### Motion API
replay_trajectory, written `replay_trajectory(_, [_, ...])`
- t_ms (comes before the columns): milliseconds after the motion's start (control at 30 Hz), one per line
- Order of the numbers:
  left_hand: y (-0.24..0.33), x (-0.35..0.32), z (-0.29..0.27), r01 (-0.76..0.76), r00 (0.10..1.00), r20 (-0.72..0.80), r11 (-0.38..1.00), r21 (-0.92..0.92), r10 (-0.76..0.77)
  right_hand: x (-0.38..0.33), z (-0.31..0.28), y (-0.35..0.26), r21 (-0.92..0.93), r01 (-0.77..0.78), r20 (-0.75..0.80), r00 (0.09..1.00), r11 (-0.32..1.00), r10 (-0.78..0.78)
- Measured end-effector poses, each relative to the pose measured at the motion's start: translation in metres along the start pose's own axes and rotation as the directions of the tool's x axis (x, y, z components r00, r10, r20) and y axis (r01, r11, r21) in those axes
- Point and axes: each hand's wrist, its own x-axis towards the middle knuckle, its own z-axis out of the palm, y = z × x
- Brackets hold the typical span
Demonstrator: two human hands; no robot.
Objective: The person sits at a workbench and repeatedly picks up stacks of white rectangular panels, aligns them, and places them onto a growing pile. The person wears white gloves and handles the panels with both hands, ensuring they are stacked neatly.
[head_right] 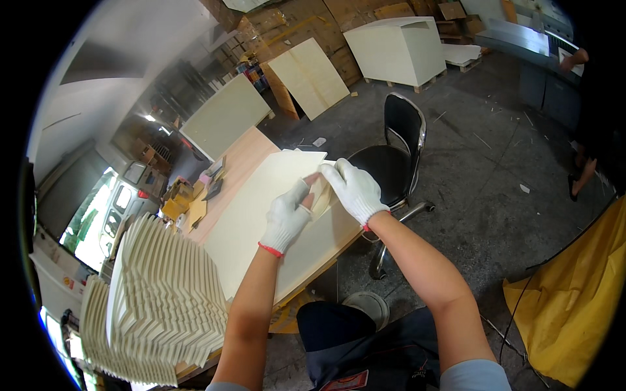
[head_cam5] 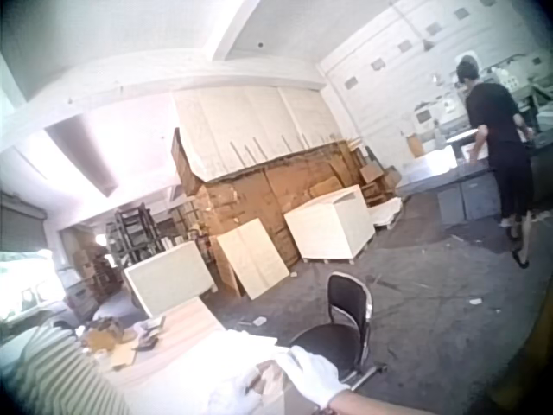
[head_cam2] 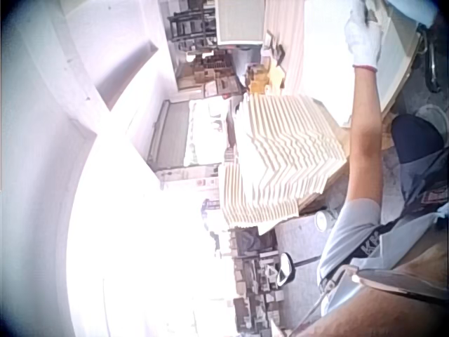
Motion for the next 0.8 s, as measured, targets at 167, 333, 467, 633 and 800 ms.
replay_trajectory(167, [0.006,0.000,-0.007,0.071,0.987,0.143,0.996,0.054,-0.079,-0.001,0.001,-0.001,0.010,-0.014,-0.004,1.000,1.000,0.014])
replay_trajectory(333, [0.006,-0.001,-0.005,-0.044,0.994,0.102,0.989,0.141,0.029,-0.001,0.003,0.002,0.008,-0.027,-0.012,1.000,1.000,0.027])
replay_trajectory(467, [0.000,0.000,-0.003,-0.061,0.994,0.096,0.989,0.134,0.048,-0.001,0.002,0.000,0.012,0.009,-0.042,0.999,1.000,-0.009])
replay_trajectory(633, [0.003,-0.003,-0.004,-0.051,0.997,0.058,0.993,0.110,0.045,-0.002,-0.031,0.006,-0.283,0.090,0.086,0.994,0.955,-0.068])
replay_trajectory(800, [0.011,-0.003,-0.007,-0.008,0.997,0.080,0.999,0.053,0.004,0.003,-0.039,0.012,-0.519,0.290,0.223,0.954,0.804,-0.200])
